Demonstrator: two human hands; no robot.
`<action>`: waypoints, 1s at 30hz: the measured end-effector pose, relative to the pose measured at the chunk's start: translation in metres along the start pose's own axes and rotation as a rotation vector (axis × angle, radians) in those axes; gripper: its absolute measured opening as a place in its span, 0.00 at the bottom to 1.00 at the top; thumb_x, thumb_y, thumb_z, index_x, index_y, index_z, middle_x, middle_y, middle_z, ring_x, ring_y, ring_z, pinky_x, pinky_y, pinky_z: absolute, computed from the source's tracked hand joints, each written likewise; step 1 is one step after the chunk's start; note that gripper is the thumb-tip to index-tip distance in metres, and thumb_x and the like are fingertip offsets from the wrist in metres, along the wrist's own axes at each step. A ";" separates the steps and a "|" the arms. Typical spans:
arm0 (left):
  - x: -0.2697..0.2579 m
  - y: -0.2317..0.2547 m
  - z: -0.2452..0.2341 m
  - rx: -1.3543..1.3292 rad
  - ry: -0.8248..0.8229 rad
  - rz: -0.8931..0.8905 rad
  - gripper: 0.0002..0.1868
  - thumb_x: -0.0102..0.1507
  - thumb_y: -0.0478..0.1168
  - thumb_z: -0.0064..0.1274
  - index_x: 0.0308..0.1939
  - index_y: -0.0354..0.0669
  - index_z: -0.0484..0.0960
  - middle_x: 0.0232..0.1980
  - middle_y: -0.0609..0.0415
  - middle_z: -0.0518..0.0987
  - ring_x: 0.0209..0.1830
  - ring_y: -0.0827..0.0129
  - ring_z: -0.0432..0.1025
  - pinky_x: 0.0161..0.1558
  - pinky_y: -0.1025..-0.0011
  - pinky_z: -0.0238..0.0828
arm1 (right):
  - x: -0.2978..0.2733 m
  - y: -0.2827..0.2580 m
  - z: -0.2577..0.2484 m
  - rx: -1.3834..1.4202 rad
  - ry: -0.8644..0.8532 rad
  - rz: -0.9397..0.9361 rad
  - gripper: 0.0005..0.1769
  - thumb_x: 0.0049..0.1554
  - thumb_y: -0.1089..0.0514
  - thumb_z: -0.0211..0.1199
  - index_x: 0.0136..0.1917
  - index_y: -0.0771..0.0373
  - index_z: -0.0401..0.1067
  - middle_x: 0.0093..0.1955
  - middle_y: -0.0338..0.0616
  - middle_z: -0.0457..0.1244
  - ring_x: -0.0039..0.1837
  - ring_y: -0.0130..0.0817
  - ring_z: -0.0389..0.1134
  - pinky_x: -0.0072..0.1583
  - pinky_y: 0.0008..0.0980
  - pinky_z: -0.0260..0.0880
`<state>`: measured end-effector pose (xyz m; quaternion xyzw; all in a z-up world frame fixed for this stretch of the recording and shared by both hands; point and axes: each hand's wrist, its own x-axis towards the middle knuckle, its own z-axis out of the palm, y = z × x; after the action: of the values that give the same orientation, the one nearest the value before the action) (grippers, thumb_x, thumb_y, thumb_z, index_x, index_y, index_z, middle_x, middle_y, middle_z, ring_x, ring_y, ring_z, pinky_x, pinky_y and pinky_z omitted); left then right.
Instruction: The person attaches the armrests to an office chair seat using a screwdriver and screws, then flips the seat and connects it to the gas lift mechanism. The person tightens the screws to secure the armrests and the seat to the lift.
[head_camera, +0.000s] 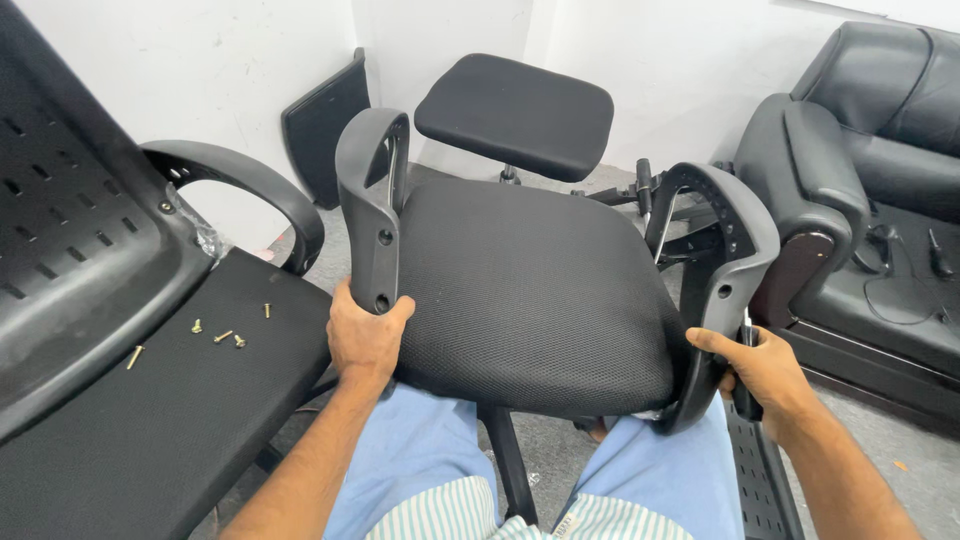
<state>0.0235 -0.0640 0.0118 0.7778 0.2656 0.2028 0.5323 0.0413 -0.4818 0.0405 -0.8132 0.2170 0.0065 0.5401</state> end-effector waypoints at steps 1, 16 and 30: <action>0.002 0.002 0.005 0.012 -0.010 -0.005 0.37 0.47 0.46 0.63 0.59 0.38 0.74 0.46 0.44 0.82 0.45 0.54 0.79 0.51 0.57 0.74 | 0.002 0.002 -0.003 0.019 -0.005 -0.009 0.21 0.45 0.48 0.76 0.40 0.63 0.69 0.28 0.39 0.57 0.27 0.29 0.56 0.31 0.30 0.59; 0.046 0.007 0.080 -0.013 -0.249 0.071 0.39 0.45 0.43 0.64 0.57 0.33 0.71 0.48 0.41 0.81 0.47 0.53 0.79 0.52 0.60 0.75 | 0.026 0.037 -0.028 0.065 0.089 0.041 0.25 0.43 0.47 0.79 0.42 0.64 0.70 0.33 0.40 0.61 0.29 0.28 0.58 0.32 0.31 0.63; 0.049 -0.024 0.109 0.024 -0.405 -0.001 0.44 0.43 0.36 0.63 0.62 0.31 0.62 0.52 0.36 0.77 0.52 0.49 0.76 0.54 0.60 0.74 | 0.039 0.060 -0.034 0.022 0.053 0.133 0.24 0.39 0.51 0.81 0.40 0.63 0.70 0.29 0.39 0.58 0.28 0.29 0.58 0.32 0.28 0.61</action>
<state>0.1219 -0.1052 -0.0478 0.8090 0.1559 0.0385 0.5655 0.0472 -0.5448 -0.0070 -0.7909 0.2845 0.0185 0.5415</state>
